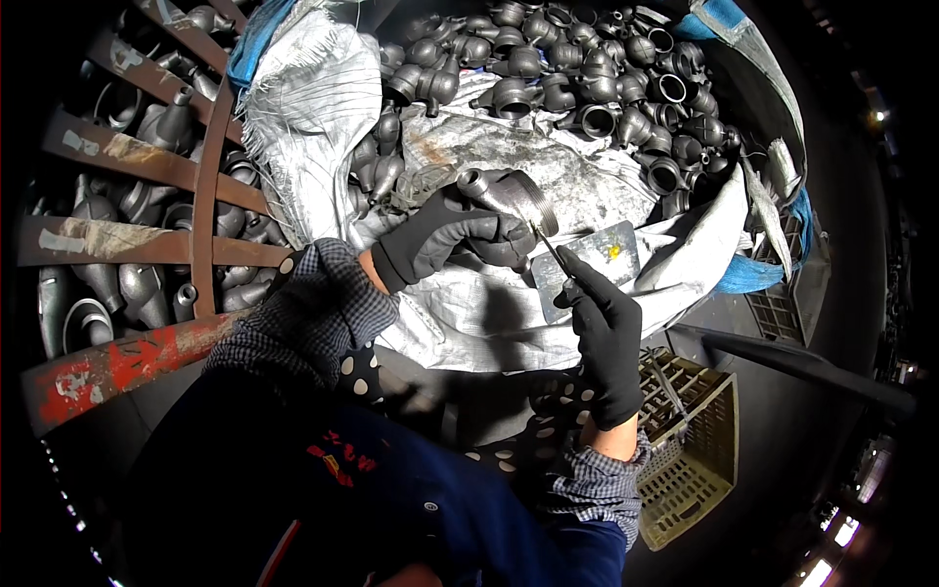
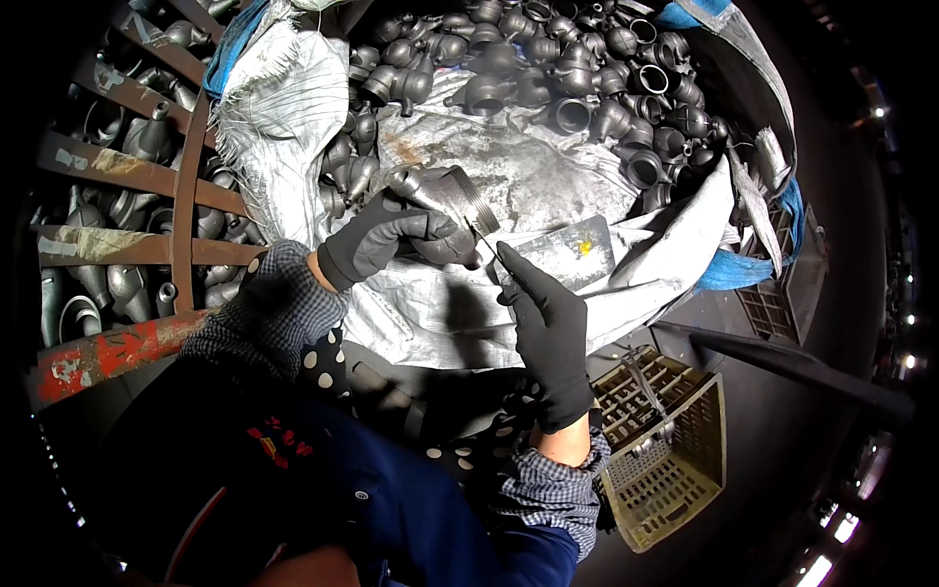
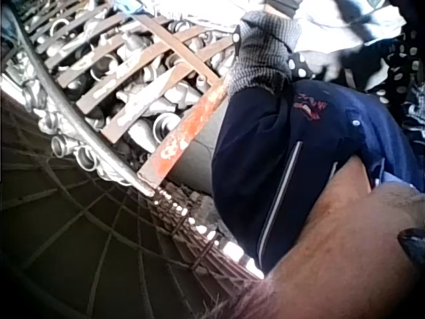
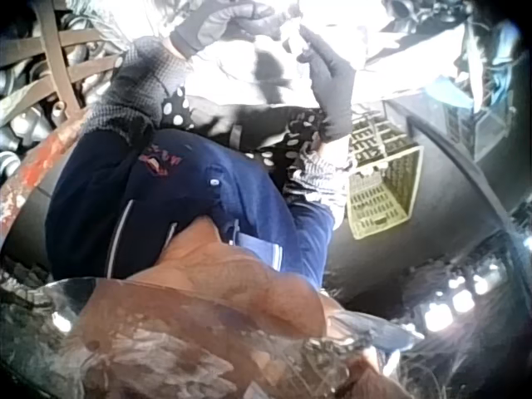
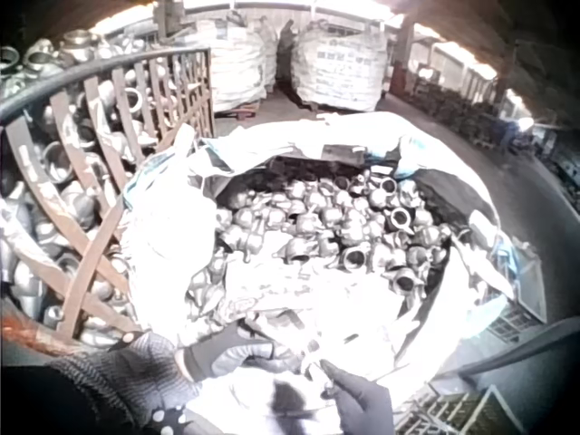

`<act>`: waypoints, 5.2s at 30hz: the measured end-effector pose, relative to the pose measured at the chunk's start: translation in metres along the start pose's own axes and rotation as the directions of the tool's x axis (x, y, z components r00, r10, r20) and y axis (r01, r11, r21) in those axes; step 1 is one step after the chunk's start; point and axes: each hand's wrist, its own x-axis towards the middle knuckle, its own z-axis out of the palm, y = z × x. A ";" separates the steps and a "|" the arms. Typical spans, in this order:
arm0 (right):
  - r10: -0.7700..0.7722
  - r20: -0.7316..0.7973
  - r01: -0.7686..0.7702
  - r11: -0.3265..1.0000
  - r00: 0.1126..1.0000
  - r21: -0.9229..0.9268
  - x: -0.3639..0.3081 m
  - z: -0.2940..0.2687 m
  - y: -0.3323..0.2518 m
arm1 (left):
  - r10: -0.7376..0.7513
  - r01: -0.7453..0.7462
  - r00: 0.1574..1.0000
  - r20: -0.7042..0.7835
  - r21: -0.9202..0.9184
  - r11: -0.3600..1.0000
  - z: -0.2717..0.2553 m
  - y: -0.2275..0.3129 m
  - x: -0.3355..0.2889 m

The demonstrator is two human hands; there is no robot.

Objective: The person holds a metal pipe fitting by hand and uses a small scraping tool to clean its surfaces and interior edges while positioned over a large bin of similar parts.

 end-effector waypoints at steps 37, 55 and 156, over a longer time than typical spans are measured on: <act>0.015 -0.062 0.004 0.953 0.998 0.304 0.022 0.027 -0.003 | 0.125 -0.084 0.970 0.208 -0.194 0.977 0.010 -0.013 -0.003; 0.007 -0.055 0.009 0.955 0.998 0.296 0.019 0.024 -0.007 | -0.092 0.127 0.982 0.165 -0.215 0.968 0.009 -0.008 0.001; 0.089 -0.020 -0.070 0.889 0.996 0.453 0.030 0.035 0.035 | 0.374 -0.307 0.927 0.007 -0.556 0.773 -0.011 0.015 0.031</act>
